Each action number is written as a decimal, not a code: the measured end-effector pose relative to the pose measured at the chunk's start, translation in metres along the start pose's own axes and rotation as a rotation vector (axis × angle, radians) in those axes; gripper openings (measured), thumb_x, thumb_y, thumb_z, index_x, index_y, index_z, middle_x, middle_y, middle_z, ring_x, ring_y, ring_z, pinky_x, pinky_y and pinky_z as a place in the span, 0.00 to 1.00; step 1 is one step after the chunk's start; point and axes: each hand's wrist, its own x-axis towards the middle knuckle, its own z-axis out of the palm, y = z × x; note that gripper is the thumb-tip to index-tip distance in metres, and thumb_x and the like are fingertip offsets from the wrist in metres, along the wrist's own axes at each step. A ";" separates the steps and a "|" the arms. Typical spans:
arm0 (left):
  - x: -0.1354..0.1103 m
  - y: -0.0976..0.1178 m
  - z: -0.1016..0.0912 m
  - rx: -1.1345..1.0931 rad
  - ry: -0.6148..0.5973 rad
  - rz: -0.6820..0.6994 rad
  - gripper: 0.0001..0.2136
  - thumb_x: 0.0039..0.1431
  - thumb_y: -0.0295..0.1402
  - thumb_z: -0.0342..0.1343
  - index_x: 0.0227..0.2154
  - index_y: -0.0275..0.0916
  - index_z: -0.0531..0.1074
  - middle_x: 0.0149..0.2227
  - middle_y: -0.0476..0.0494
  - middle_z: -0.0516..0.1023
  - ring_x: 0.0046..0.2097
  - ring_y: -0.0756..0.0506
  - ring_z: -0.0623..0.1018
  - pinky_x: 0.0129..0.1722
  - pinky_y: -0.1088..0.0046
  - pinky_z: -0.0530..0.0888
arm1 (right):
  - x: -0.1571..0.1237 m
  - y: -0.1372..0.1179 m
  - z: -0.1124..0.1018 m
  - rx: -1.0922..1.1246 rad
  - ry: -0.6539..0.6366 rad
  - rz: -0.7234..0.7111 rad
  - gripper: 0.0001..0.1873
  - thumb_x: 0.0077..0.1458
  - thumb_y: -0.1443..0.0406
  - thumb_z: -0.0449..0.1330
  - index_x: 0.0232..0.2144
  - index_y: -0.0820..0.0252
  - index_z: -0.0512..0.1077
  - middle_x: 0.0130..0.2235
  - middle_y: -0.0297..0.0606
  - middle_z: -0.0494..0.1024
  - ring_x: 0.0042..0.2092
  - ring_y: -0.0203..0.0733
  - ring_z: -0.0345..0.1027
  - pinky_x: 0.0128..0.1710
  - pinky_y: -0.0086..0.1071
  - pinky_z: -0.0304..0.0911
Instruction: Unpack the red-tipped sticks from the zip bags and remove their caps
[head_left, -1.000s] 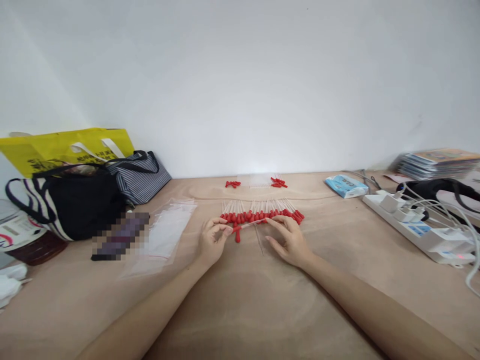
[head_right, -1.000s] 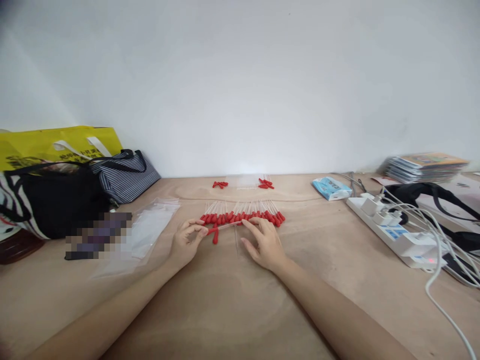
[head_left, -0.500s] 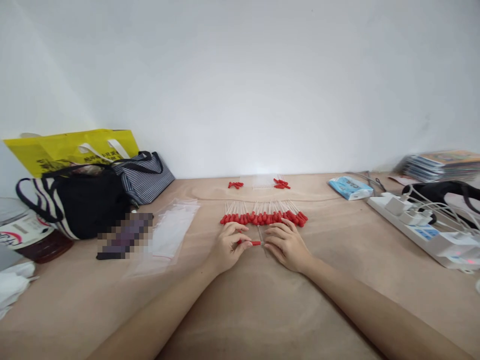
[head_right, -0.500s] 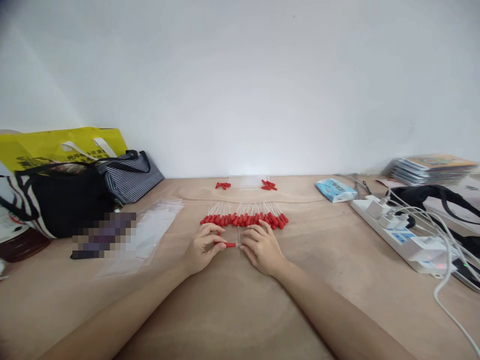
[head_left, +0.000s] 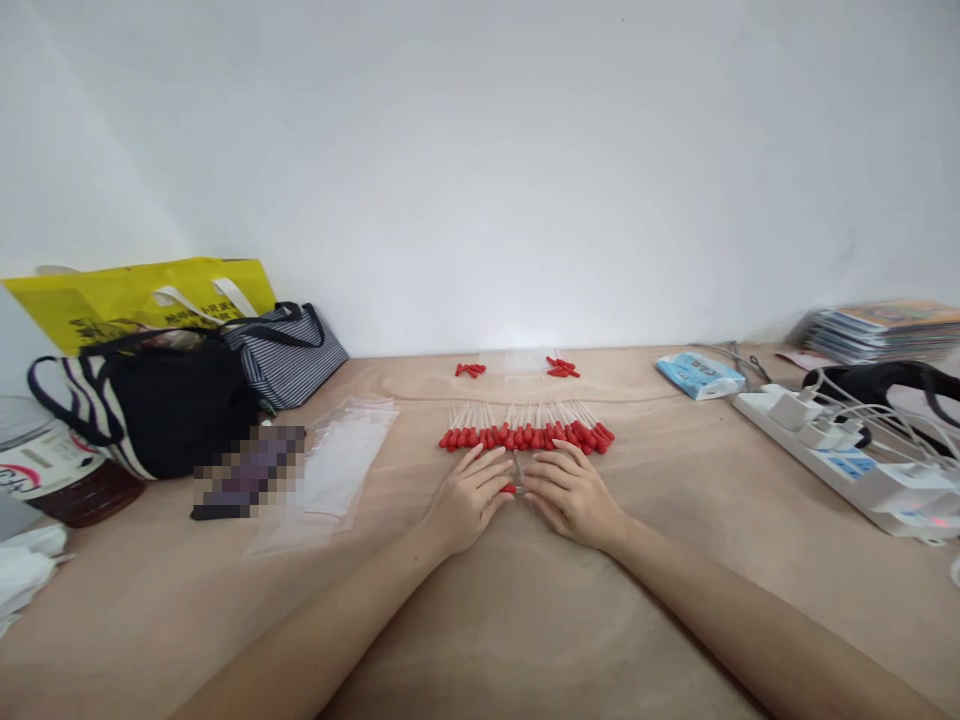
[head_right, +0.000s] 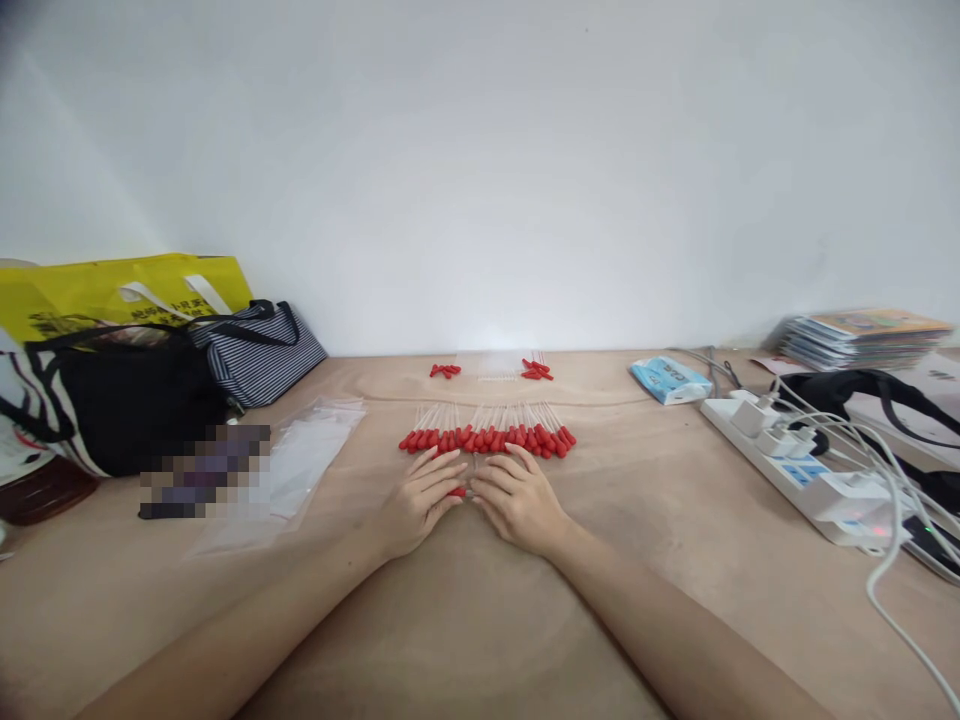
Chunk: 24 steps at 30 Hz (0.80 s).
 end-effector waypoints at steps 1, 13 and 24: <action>0.000 0.000 0.000 -0.006 0.013 0.011 0.10 0.60 0.31 0.45 0.39 0.36 0.70 0.43 0.42 0.75 0.53 0.45 0.68 0.54 0.56 0.62 | 0.000 0.001 0.001 0.004 -0.023 0.017 0.09 0.54 0.65 0.54 0.38 0.56 0.71 0.39 0.37 0.76 0.45 0.40 0.65 0.52 0.44 0.54; 0.000 -0.001 0.001 -0.055 0.039 0.056 0.09 0.59 0.32 0.48 0.34 0.35 0.72 0.41 0.41 0.77 0.50 0.44 0.71 0.52 0.56 0.65 | -0.003 0.003 0.004 0.089 -0.045 0.036 0.09 0.55 0.65 0.53 0.35 0.56 0.72 0.37 0.34 0.77 0.46 0.41 0.65 0.52 0.43 0.55; -0.004 0.000 0.000 -0.093 0.037 0.056 0.09 0.59 0.31 0.48 0.29 0.38 0.72 0.39 0.45 0.77 0.48 0.46 0.72 0.54 0.57 0.61 | -0.007 0.002 0.005 0.061 -0.002 -0.019 0.06 0.54 0.68 0.53 0.31 0.58 0.71 0.33 0.34 0.78 0.46 0.41 0.65 0.52 0.43 0.53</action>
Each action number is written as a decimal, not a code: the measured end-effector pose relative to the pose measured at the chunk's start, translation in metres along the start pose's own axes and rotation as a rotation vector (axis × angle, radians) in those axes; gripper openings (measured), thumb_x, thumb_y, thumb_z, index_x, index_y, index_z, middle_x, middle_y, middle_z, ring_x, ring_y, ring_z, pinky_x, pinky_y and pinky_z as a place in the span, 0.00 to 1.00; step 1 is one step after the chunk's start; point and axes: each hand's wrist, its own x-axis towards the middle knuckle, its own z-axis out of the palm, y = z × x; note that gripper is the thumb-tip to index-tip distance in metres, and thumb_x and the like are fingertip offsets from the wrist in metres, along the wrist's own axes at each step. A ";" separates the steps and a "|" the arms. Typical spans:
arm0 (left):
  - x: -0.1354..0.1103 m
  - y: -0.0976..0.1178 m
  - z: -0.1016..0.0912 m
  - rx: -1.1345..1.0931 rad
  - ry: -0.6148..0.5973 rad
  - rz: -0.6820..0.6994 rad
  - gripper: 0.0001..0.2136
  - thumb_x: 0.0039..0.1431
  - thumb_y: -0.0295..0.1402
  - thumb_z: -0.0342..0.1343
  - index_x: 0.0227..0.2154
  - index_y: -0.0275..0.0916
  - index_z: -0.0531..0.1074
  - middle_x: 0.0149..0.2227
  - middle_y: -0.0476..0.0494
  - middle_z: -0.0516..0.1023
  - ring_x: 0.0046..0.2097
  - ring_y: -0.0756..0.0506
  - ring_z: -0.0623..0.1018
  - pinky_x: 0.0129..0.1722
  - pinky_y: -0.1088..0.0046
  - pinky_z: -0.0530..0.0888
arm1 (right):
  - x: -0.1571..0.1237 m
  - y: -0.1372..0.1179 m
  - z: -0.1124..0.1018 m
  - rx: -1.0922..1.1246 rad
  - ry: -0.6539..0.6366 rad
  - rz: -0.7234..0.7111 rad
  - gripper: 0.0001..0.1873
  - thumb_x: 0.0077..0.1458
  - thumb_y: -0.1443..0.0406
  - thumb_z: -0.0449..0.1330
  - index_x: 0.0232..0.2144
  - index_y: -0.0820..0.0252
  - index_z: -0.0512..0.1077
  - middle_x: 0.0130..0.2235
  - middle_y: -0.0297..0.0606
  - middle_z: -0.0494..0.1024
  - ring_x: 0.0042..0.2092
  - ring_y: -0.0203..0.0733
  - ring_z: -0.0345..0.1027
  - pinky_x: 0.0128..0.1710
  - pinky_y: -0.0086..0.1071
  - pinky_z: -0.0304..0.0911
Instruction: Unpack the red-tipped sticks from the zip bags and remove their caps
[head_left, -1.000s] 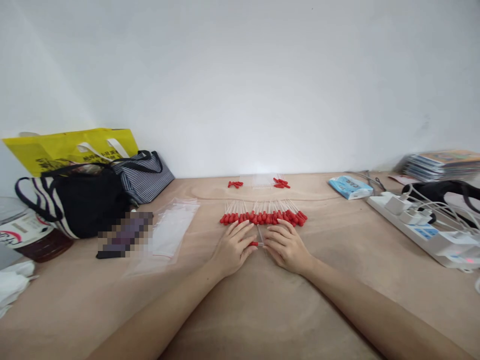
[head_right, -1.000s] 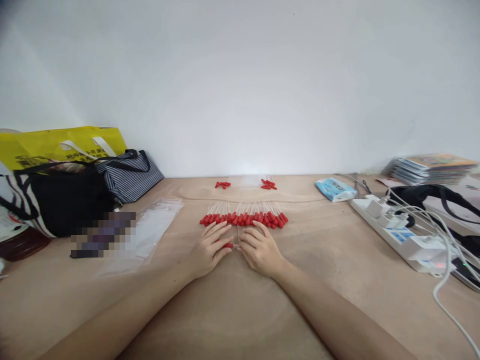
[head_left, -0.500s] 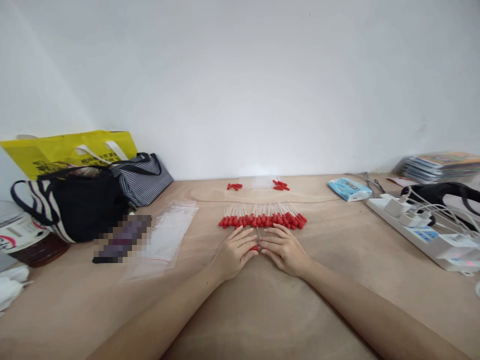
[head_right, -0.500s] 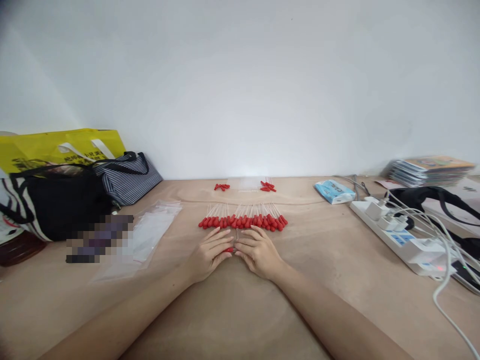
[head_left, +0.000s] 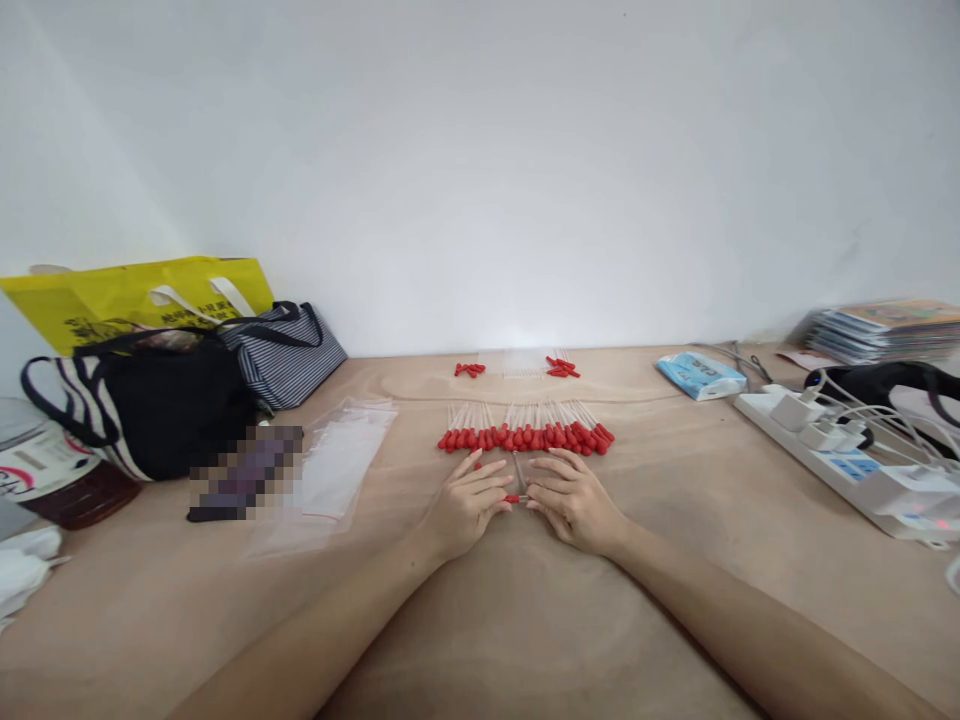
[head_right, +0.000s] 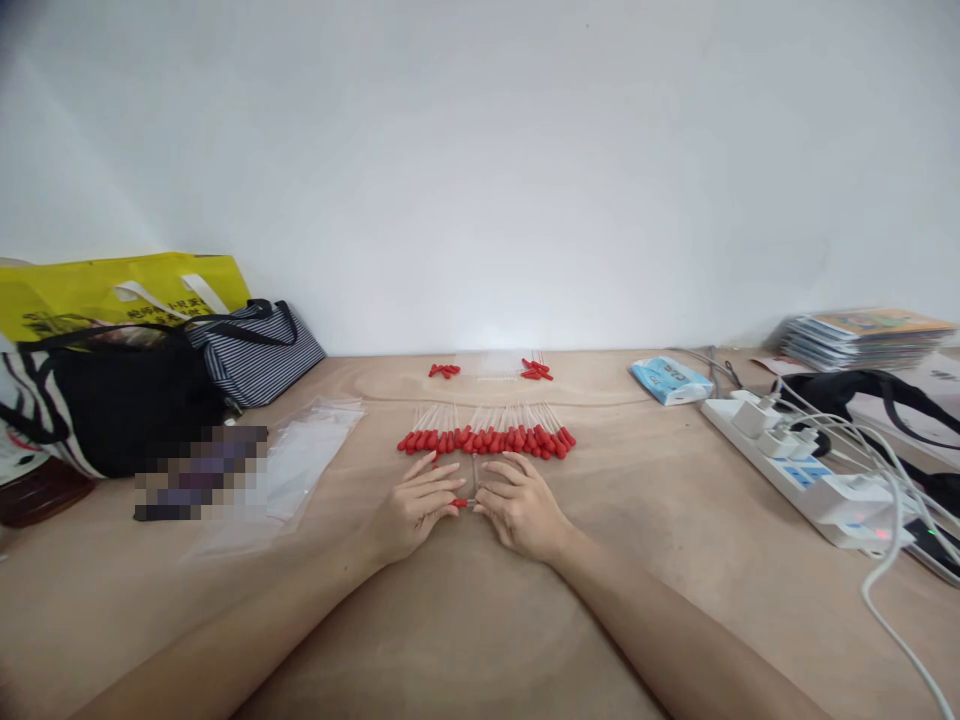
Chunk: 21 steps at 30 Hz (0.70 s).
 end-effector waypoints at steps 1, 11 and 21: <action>0.000 0.001 0.000 0.000 0.004 0.002 0.09 0.59 0.30 0.47 0.29 0.38 0.72 0.39 0.45 0.78 0.47 0.47 0.73 0.54 0.58 0.61 | 0.000 -0.001 0.000 0.004 0.001 -0.001 0.06 0.54 0.68 0.53 0.31 0.58 0.71 0.33 0.34 0.78 0.46 0.41 0.65 0.52 0.43 0.53; -0.017 -0.013 -0.018 0.062 0.141 -0.116 0.07 0.58 0.29 0.47 0.33 0.39 0.71 0.35 0.44 0.77 0.40 0.48 0.75 0.42 0.66 0.72 | -0.015 0.015 -0.019 -0.051 -0.040 0.217 0.11 0.56 0.64 0.51 0.34 0.56 0.73 0.31 0.38 0.76 0.35 0.39 0.67 0.38 0.35 0.60; -0.015 -0.015 -0.016 -0.032 0.136 -0.664 0.10 0.52 0.29 0.48 0.38 0.35 0.68 0.29 0.48 0.66 0.22 0.54 0.68 0.21 0.78 0.68 | -0.013 0.014 0.001 0.082 -0.105 0.343 0.18 0.55 0.71 0.45 0.47 0.62 0.66 0.30 0.39 0.68 0.30 0.37 0.65 0.31 0.30 0.64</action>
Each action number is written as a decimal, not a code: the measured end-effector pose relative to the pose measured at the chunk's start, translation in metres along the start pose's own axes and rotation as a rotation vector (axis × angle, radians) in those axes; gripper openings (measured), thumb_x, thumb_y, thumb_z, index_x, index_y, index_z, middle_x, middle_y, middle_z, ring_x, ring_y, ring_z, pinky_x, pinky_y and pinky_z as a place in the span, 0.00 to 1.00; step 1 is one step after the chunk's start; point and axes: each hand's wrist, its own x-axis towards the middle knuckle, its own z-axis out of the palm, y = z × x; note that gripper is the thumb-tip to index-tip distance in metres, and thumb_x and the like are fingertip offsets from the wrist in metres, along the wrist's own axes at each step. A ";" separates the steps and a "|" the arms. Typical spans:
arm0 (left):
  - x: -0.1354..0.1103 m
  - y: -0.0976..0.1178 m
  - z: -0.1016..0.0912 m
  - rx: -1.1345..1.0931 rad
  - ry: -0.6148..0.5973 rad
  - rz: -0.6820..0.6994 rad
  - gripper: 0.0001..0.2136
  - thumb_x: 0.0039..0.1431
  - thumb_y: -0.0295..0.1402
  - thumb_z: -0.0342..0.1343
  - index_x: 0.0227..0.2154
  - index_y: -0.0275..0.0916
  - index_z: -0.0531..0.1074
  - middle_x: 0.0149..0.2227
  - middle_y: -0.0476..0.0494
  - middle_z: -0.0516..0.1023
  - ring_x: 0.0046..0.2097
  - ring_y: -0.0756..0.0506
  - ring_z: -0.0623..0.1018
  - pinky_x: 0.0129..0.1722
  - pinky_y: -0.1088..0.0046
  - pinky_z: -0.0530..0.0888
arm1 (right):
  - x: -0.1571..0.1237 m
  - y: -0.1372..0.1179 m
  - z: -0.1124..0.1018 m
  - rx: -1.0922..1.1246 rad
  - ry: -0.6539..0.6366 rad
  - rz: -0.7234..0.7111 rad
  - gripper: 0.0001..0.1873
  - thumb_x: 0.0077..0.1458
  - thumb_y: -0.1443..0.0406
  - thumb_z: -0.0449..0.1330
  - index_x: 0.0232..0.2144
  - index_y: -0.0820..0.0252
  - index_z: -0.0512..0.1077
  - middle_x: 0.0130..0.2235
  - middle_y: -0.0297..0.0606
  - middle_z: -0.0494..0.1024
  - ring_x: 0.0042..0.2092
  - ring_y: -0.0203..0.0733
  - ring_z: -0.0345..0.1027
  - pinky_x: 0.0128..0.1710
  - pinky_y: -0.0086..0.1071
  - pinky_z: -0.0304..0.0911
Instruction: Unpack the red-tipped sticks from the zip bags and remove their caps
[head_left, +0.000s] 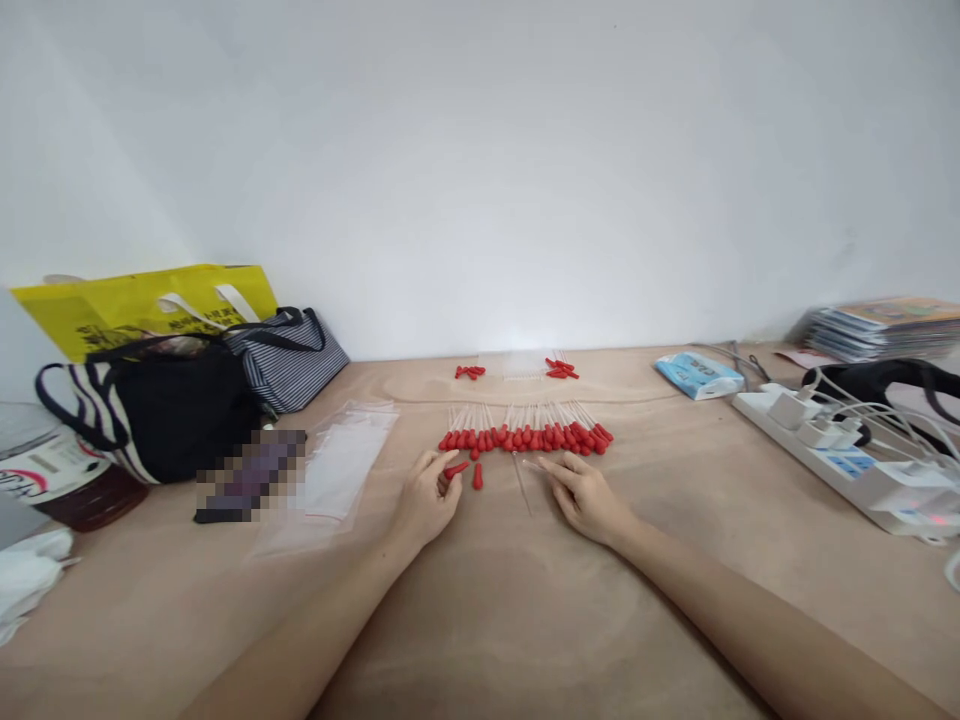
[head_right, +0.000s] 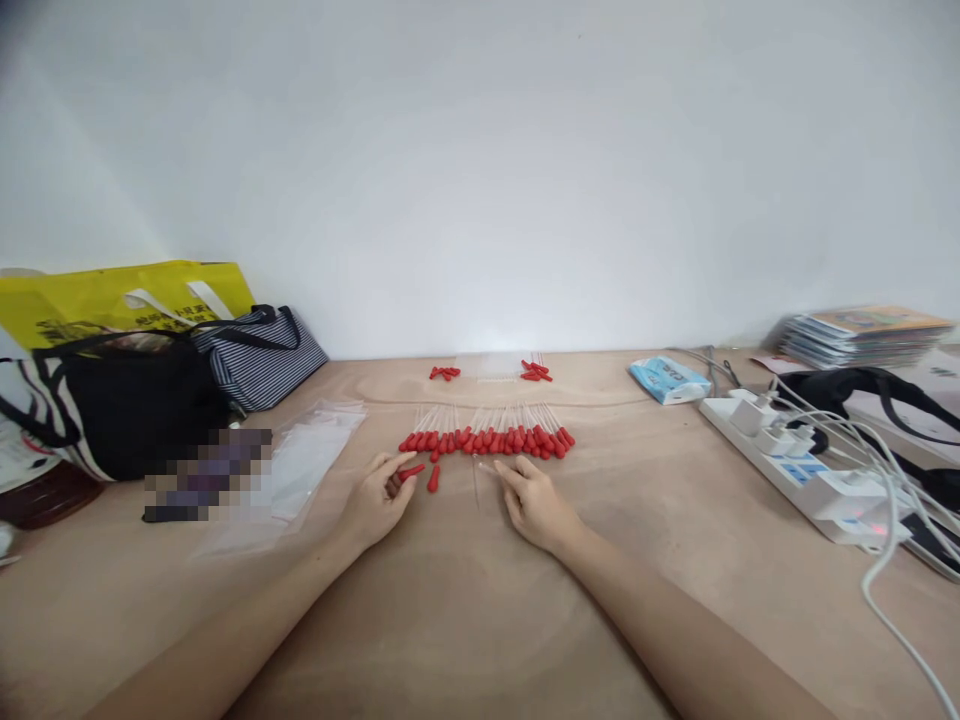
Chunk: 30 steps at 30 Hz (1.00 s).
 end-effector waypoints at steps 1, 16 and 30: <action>0.000 -0.001 0.001 -0.016 -0.022 -0.047 0.10 0.51 0.29 0.49 0.37 0.36 0.67 0.28 0.49 0.66 0.22 0.54 0.68 0.21 0.78 0.68 | 0.001 0.000 0.001 0.027 0.001 0.000 0.18 0.54 0.71 0.45 0.46 0.61 0.66 0.31 0.39 0.69 0.32 0.37 0.65 0.32 0.30 0.64; 0.004 0.010 0.000 -0.136 -0.171 -0.111 0.08 0.55 0.38 0.47 0.31 0.39 0.64 0.24 0.50 0.73 0.24 0.51 0.72 0.24 0.76 0.68 | 0.015 -0.023 0.020 0.116 0.154 0.149 0.08 0.52 0.67 0.52 0.31 0.61 0.71 0.30 0.38 0.67 0.27 0.35 0.64 0.26 0.29 0.63; 0.003 0.006 0.000 -0.170 -0.168 -0.128 0.08 0.54 0.38 0.48 0.30 0.38 0.65 0.24 0.50 0.73 0.25 0.50 0.73 0.23 0.76 0.70 | 0.015 -0.027 0.010 0.240 0.075 0.182 0.10 0.53 0.62 0.54 0.33 0.62 0.71 0.31 0.38 0.68 0.24 0.32 0.63 0.22 0.27 0.63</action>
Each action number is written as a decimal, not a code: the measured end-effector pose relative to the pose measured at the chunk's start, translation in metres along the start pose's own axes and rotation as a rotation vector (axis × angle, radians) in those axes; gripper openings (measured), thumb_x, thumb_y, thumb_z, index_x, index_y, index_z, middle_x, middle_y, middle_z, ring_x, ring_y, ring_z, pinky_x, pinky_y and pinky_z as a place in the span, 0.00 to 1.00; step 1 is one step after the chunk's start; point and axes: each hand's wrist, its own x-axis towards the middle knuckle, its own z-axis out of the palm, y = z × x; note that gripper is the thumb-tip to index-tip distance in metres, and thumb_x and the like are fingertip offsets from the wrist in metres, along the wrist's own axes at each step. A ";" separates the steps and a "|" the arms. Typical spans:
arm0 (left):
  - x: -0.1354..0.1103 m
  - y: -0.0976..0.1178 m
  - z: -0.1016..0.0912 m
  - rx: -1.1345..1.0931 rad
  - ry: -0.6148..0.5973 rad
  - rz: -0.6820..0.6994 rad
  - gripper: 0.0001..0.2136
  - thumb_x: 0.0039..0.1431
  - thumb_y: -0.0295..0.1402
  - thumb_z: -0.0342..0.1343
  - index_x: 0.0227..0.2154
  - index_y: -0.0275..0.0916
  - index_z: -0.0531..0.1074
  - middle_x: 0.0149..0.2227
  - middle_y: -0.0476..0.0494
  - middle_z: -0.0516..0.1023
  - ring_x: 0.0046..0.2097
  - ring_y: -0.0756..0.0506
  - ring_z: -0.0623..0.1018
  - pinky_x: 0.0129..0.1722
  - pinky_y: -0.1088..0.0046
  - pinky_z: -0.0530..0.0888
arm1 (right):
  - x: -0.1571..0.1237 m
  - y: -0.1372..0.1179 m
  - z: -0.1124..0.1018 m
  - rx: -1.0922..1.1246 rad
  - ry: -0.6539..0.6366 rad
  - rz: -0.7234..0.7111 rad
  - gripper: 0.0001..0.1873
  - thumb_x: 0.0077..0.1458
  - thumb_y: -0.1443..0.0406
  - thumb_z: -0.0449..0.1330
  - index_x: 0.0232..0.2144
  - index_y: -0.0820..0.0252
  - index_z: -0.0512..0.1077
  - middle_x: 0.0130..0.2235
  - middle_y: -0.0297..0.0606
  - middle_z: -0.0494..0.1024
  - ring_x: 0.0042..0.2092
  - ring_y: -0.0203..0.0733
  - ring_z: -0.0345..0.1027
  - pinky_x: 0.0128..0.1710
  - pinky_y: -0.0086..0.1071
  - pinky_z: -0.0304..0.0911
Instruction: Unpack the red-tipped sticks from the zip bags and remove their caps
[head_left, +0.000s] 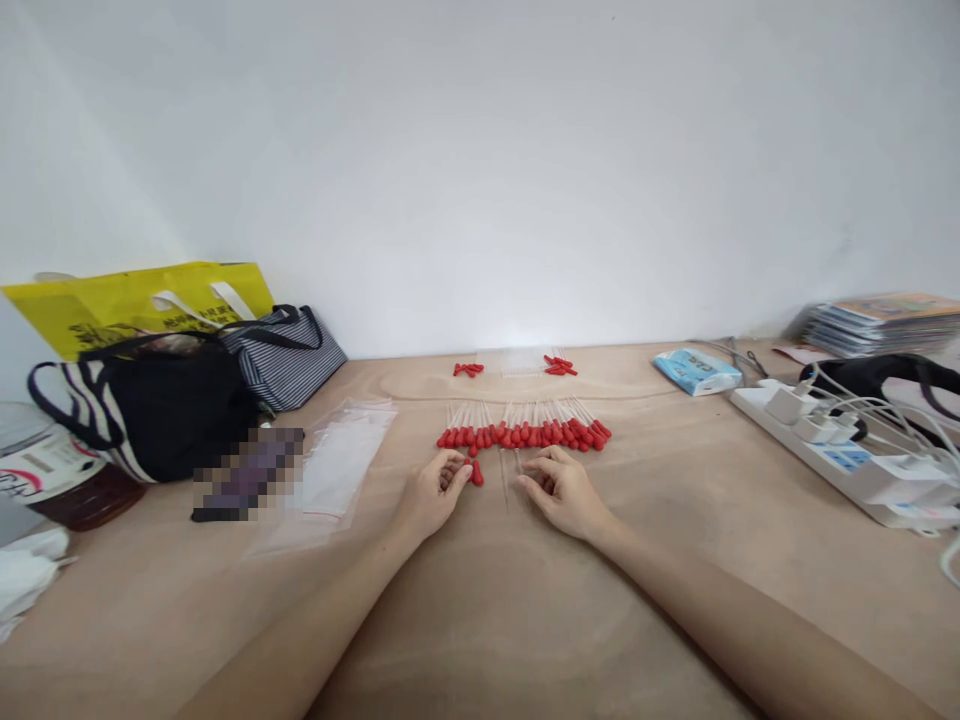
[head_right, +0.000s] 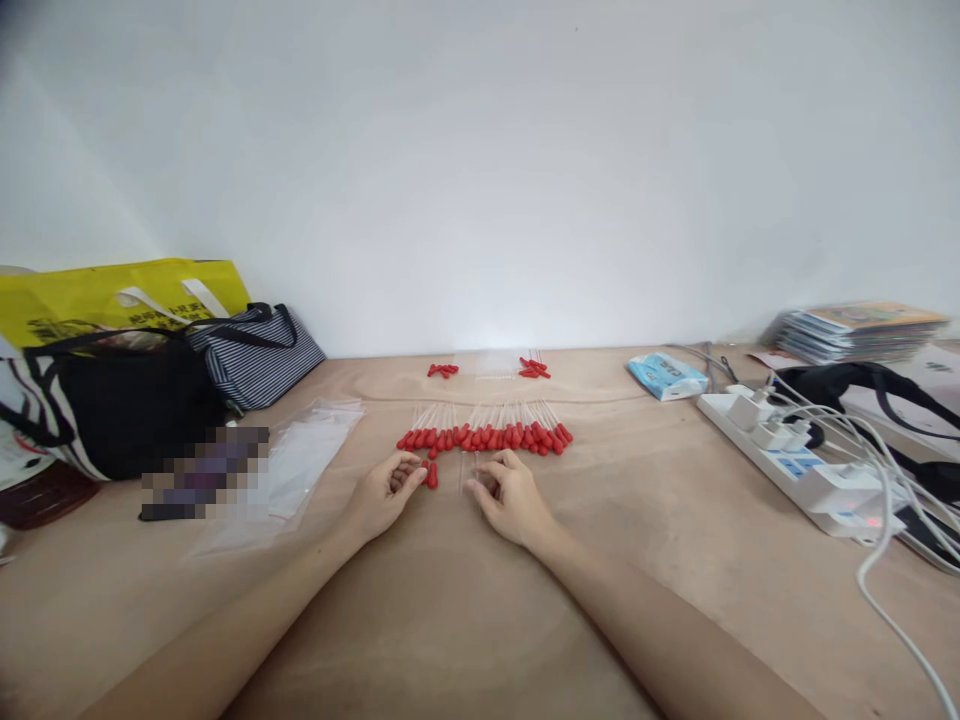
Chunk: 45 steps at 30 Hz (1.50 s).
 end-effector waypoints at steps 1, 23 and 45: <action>0.000 -0.001 -0.001 0.023 0.011 0.016 0.08 0.54 0.38 0.48 0.30 0.38 0.65 0.25 0.50 0.73 0.26 0.50 0.73 0.24 0.76 0.70 | 0.000 0.001 -0.001 0.007 -0.001 0.004 0.10 0.53 0.62 0.54 0.33 0.62 0.71 0.30 0.38 0.68 0.24 0.32 0.63 0.22 0.27 0.63; 0.039 -0.044 -0.011 0.163 0.158 0.151 0.10 0.54 0.32 0.49 0.35 0.38 0.74 0.39 0.42 0.72 0.40 0.45 0.73 0.42 0.64 0.71 | -0.001 0.001 -0.007 0.047 -0.039 -0.024 0.07 0.50 0.70 0.53 0.30 0.61 0.71 0.33 0.39 0.67 0.31 0.35 0.64 0.27 0.29 0.63; 0.004 0.005 0.010 -0.188 -0.030 0.590 0.10 0.58 0.27 0.47 0.37 0.39 0.73 0.35 0.42 0.75 0.37 0.50 0.75 0.37 0.74 0.73 | -0.001 0.005 -0.026 -0.505 0.017 -0.454 0.19 0.53 0.60 0.55 0.48 0.54 0.66 0.54 0.44 0.63 0.56 0.48 0.52 0.53 0.48 0.51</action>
